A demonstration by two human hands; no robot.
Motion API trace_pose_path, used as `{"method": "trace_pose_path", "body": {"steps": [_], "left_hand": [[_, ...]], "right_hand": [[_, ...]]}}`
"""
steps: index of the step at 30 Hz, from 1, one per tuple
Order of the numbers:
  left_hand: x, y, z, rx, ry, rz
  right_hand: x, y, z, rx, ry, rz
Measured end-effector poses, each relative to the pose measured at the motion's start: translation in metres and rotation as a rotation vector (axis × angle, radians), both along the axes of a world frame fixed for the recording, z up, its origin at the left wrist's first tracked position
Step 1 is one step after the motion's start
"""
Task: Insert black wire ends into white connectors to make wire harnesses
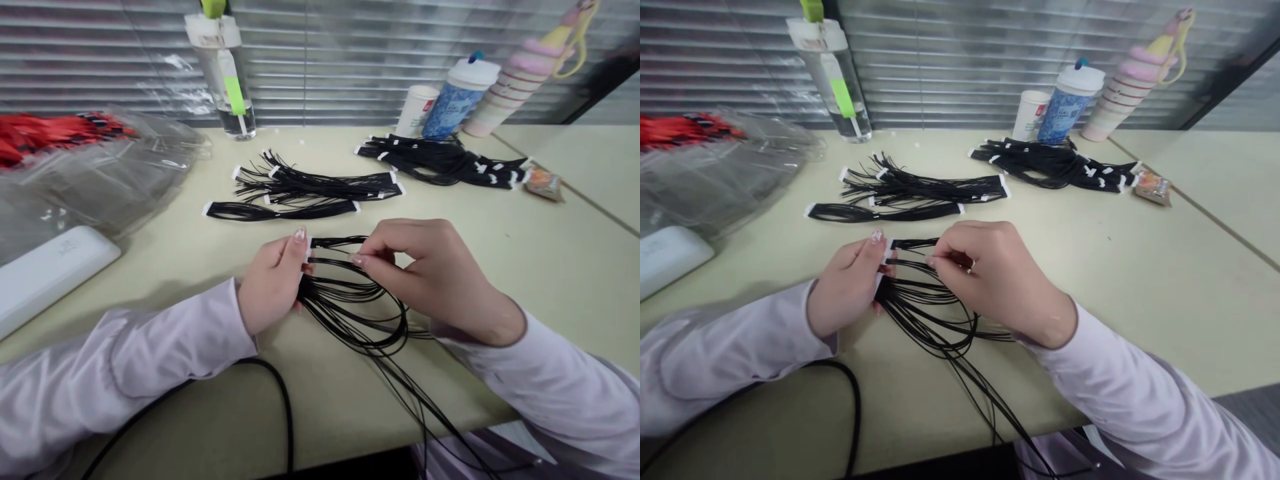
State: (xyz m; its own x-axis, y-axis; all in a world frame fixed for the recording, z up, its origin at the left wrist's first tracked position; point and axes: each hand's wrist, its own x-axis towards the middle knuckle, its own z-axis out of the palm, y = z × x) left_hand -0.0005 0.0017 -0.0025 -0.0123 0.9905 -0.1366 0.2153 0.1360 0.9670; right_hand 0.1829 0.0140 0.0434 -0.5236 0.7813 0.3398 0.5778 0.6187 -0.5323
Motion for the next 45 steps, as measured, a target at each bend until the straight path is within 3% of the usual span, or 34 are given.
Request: {"method": "trace_pose_path", "body": {"steps": [9,14,23,30,37,45], "left_hand": [[0.000,-0.002,-0.001,0.005,0.033,-0.024],[-0.001,-0.001,-0.001,0.037,0.070,-0.032],[0.000,-0.003,0.006,0.116,0.189,-0.155],[-0.002,-0.001,0.004,0.155,0.244,-0.256],[-0.003,0.002,0.006,0.110,0.255,-0.242],[-0.001,0.001,0.011,0.044,0.226,-0.239]], "right_hand": [[-0.002,0.000,-0.004,0.036,-0.036,0.027],[0.000,0.003,-0.004,0.137,-0.136,0.146],[-0.014,0.000,-0.018,0.272,-0.196,0.123],[-0.012,0.004,-0.014,0.046,-0.035,0.128],[-0.012,0.000,-0.018,0.328,-0.248,0.126],[-0.010,-0.003,-0.015,0.405,-0.411,0.231]]}}
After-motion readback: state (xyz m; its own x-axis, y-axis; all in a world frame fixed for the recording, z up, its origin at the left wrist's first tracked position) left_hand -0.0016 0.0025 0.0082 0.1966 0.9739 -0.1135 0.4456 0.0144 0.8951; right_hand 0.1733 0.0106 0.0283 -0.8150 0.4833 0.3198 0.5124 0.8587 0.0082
